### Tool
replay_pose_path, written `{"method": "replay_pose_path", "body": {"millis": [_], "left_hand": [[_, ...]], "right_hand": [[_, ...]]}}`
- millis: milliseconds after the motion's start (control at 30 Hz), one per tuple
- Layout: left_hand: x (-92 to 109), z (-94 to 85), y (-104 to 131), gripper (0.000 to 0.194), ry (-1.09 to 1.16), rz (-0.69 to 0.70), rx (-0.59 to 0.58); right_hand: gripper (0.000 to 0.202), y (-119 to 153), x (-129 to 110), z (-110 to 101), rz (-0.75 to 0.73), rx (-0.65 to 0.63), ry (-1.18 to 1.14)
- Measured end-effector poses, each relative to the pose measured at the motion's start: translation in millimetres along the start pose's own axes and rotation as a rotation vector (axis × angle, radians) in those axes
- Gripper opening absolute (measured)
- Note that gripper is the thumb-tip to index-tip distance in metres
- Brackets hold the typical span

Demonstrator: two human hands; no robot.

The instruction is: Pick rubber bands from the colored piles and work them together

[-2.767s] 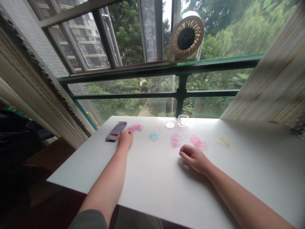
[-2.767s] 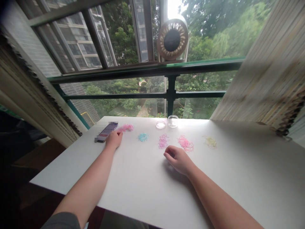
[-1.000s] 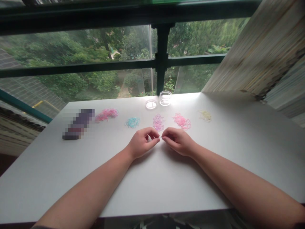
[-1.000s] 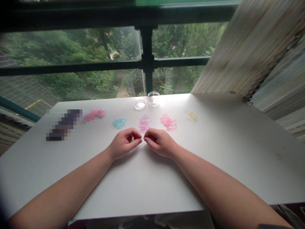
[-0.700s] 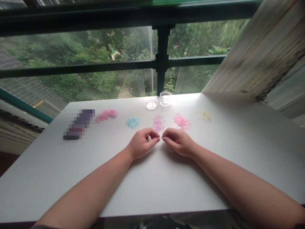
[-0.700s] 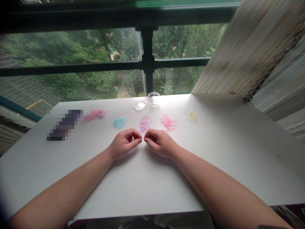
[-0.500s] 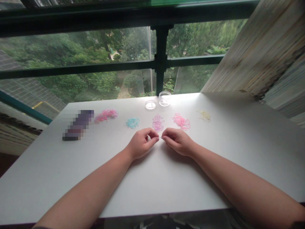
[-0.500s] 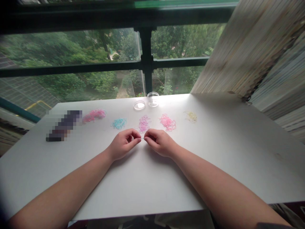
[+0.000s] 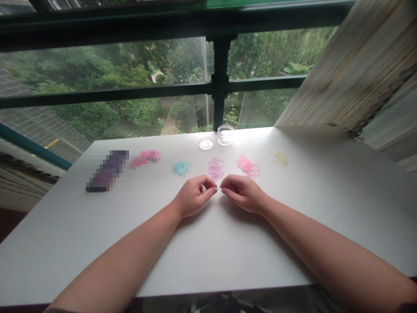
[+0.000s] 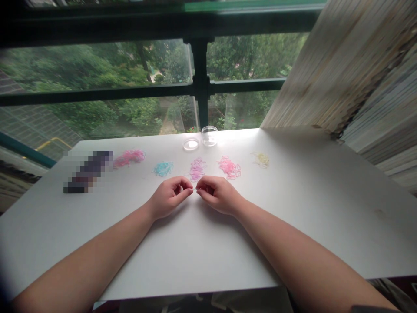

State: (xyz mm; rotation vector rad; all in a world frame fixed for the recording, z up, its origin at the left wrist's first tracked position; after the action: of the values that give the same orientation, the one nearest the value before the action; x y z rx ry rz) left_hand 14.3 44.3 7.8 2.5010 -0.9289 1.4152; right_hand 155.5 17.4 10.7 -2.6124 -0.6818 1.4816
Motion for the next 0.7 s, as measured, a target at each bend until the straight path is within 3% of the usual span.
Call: {"method": "replay_pose_path", "body": {"millis": [700], "left_hand": [[4.6, -6.5, 0.6, 0.009, -0.088, 0.061, 0.028]], "right_hand": [[0.006, -1.2, 3.7, -1.7, 0.021, 0.026, 0.030]]}}
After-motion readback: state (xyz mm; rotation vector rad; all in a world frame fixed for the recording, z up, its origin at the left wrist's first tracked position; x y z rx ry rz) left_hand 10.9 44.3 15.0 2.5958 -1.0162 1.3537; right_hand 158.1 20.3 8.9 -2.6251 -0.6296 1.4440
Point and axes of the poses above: each hand's wrist, its own y-axis away from the middle knuckle, its own z-axis out of the palm, x = y × z, the point moved 6 cm from there along -y, towards the middle knuckle, and after that the axes turned 1 degree about z, right-handed, at the moved point
